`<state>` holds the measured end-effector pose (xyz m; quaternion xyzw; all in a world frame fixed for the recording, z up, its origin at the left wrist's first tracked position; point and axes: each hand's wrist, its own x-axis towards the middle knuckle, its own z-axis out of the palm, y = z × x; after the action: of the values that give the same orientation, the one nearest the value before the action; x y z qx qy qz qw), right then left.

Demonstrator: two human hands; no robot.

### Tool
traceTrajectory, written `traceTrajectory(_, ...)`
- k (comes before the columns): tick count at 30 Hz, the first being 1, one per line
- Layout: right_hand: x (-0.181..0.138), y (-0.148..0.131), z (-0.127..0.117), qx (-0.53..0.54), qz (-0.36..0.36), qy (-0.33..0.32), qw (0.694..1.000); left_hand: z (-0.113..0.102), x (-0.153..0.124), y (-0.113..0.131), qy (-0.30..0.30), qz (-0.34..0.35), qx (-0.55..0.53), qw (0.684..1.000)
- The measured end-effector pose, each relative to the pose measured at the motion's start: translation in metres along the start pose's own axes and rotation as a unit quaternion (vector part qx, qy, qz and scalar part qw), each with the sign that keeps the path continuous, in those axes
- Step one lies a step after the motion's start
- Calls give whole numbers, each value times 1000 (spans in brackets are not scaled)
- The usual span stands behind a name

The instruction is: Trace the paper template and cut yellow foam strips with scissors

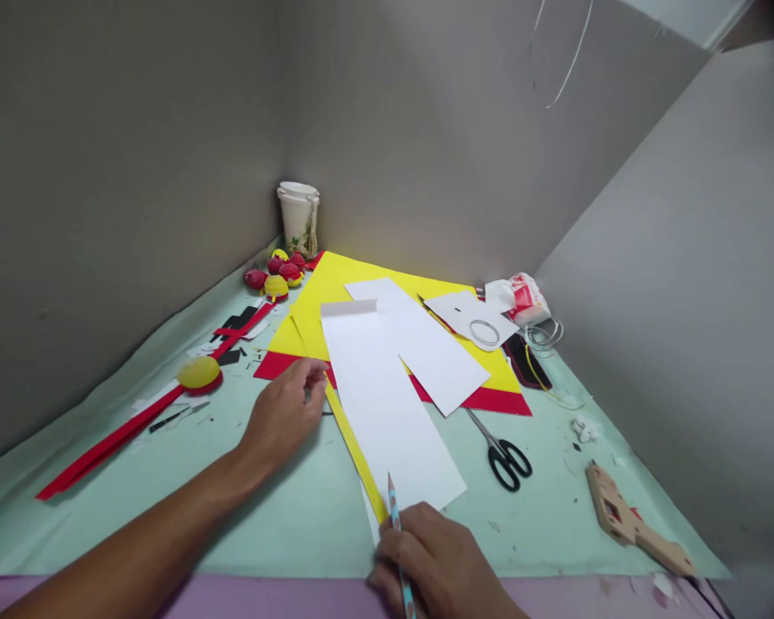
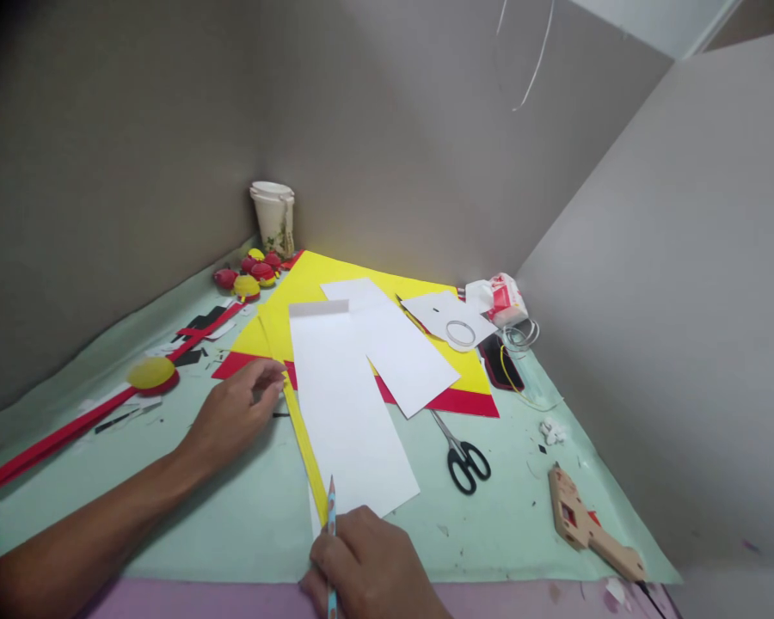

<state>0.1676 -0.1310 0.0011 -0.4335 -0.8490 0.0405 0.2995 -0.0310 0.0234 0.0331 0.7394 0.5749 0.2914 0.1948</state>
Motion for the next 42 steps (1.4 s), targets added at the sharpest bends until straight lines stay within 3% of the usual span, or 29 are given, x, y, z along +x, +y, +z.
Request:
traceTrajectory(5,3,0,-13,99,44,75,991,5,-2,0,-11,38,46,998)
traceTrajectory(11,52,17,-48,250,260,80,929,11,-5,-6,-33,106,62,992)
traceTrajectory(16,111,48,-26,344,355,28,869,14,-4,-11,-31,127,68,989)
traceTrajectory(20,136,67,2,364,367,23,855,16,-4,-12,-33,142,73,987)
traceTrajectory(25,137,74,23,362,371,51,854,19,-5,-15,-24,142,73,987)
traceTrajectory(42,124,82,40,343,336,34,876,27,-5,-22,-29,130,78,988)
